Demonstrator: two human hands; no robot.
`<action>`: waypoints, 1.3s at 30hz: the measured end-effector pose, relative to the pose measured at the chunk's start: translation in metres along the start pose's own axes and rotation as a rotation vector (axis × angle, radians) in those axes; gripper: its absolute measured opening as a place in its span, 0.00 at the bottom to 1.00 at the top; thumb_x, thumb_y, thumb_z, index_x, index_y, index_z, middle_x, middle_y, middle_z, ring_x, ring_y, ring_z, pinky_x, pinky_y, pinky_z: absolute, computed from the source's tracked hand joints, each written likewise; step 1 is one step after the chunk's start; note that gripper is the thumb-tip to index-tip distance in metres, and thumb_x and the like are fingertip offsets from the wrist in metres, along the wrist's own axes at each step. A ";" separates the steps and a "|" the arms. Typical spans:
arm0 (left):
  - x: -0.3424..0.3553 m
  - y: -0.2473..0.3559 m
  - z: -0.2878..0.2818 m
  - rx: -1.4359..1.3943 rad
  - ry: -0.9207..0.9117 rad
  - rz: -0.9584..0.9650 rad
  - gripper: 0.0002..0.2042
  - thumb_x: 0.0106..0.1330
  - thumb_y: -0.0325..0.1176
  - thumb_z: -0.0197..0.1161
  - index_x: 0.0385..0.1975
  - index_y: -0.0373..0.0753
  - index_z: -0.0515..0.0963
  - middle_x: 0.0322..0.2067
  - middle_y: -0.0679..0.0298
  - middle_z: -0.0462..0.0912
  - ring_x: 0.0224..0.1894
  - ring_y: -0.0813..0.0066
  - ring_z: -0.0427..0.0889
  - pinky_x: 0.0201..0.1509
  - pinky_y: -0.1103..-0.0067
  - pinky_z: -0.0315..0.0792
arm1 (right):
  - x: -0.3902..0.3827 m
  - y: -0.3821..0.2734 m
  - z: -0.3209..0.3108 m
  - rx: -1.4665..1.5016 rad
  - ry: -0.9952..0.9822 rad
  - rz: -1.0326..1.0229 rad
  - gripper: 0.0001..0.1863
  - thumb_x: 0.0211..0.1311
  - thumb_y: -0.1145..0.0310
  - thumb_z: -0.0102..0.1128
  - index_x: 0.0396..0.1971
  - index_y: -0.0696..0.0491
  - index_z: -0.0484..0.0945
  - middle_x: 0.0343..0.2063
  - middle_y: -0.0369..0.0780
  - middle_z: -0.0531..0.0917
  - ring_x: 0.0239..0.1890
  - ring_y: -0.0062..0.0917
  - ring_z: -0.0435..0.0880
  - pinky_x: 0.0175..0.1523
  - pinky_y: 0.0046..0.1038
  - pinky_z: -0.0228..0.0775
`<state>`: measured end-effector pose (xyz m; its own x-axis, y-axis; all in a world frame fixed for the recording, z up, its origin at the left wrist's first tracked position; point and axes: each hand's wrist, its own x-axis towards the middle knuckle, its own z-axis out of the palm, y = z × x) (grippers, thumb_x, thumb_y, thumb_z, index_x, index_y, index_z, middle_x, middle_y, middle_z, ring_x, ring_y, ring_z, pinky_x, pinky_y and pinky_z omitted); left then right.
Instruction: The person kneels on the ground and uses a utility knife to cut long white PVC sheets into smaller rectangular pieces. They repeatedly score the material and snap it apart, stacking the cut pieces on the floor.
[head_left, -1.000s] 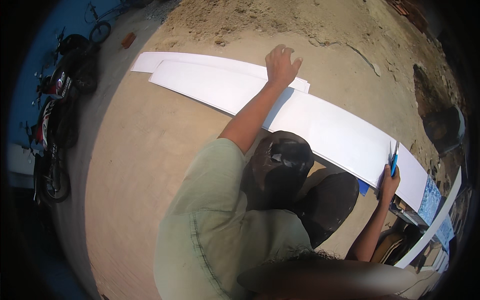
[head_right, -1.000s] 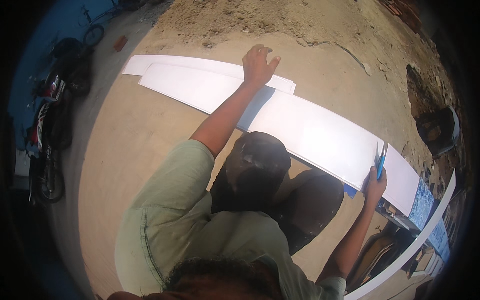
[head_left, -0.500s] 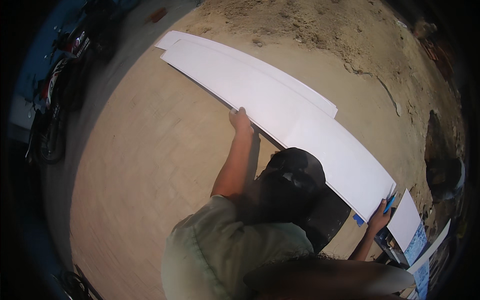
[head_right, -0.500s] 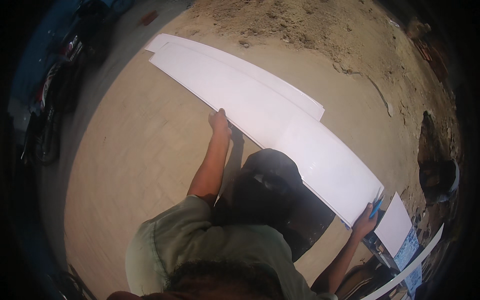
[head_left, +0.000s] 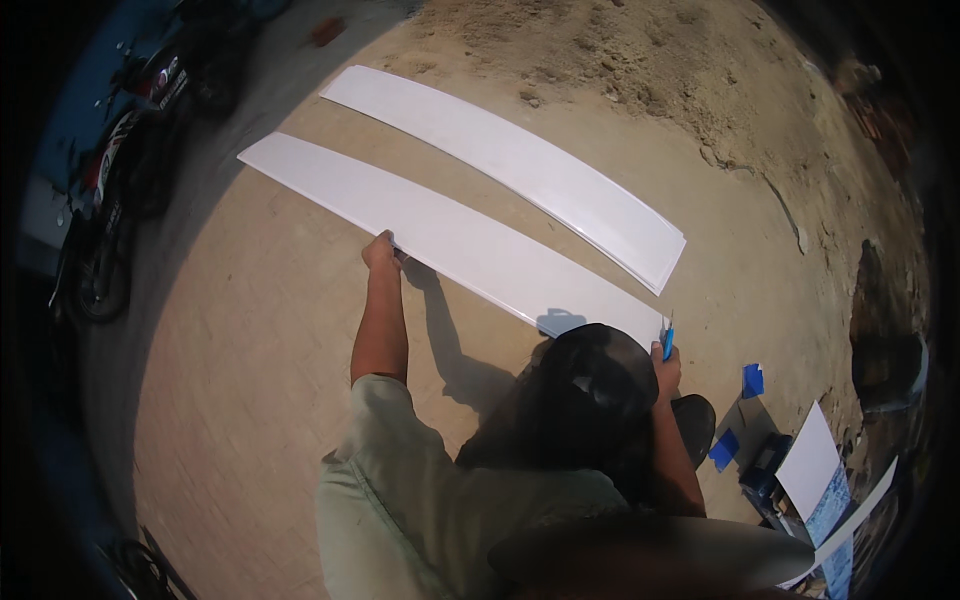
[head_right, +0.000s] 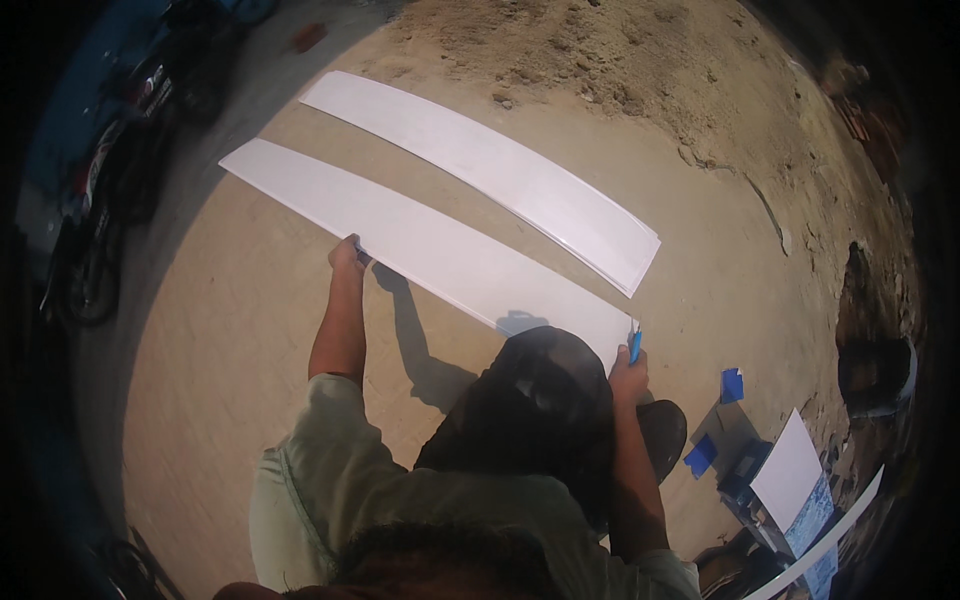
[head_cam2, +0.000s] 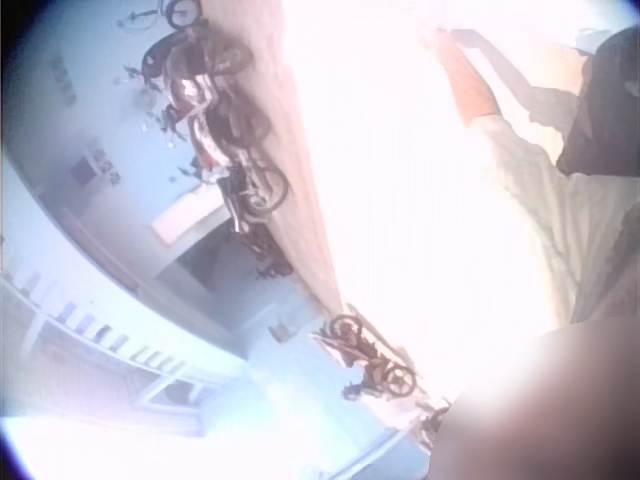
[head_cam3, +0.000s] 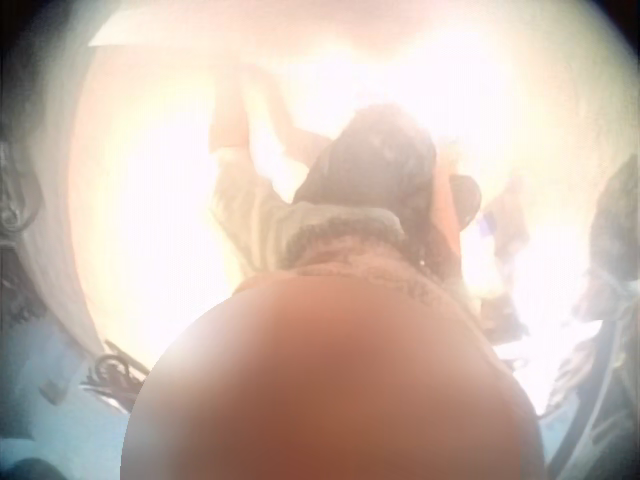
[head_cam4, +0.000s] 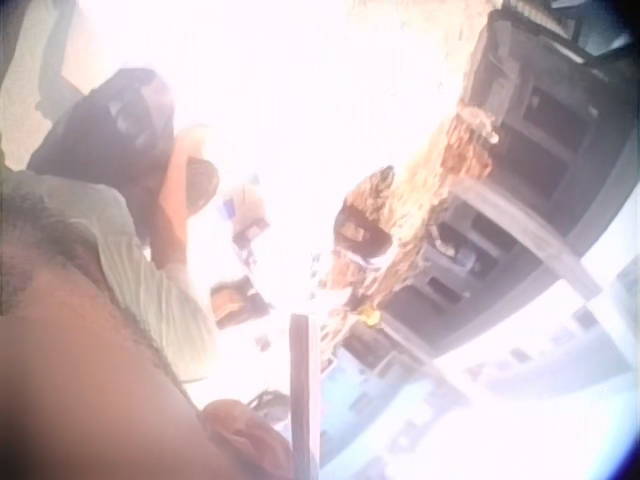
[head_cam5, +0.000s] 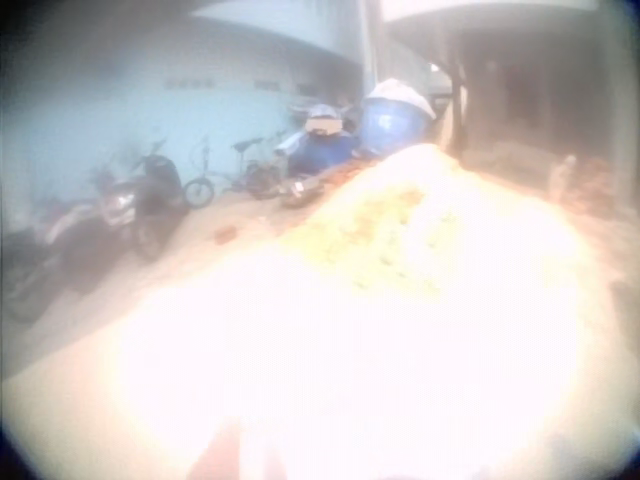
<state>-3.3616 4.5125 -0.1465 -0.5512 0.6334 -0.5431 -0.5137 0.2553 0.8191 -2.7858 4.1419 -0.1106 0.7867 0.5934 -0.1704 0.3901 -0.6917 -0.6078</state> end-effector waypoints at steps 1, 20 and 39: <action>0.007 -0.001 -0.009 0.020 0.017 -0.039 0.19 0.76 0.32 0.75 0.55 0.19 0.84 0.49 0.43 0.92 0.41 0.50 0.96 0.31 0.58 0.92 | 0.000 0.002 0.007 -0.004 -0.045 0.003 0.29 0.80 0.46 0.69 0.62 0.58 0.87 0.53 0.59 0.93 0.58 0.60 0.91 0.64 0.54 0.81; -0.053 -0.029 0.038 0.737 0.249 0.735 0.24 0.81 0.26 0.64 0.75 0.35 0.78 0.68 0.43 0.75 0.68 0.42 0.82 0.74 0.60 0.78 | 0.092 0.120 0.063 -0.340 -0.588 -0.378 0.29 0.77 0.46 0.70 0.47 0.63 0.91 0.41 0.62 0.93 0.48 0.59 0.95 0.53 0.51 0.85; 0.002 -0.110 -0.006 -0.184 -0.073 0.048 0.27 0.91 0.38 0.53 0.82 0.29 0.61 0.53 0.45 0.83 0.42 0.52 0.89 0.37 0.59 0.86 | 0.059 -0.094 0.000 0.641 -0.511 0.161 0.17 0.76 0.62 0.77 0.54 0.59 0.87 0.29 0.32 0.82 0.24 0.20 0.77 0.30 0.27 0.67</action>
<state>-3.3102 4.4809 -0.2386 -0.5325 0.6945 -0.4839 -0.6029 0.0901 0.7927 -2.7760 4.2422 -0.0637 0.4352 0.7280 -0.5297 -0.1780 -0.5072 -0.8433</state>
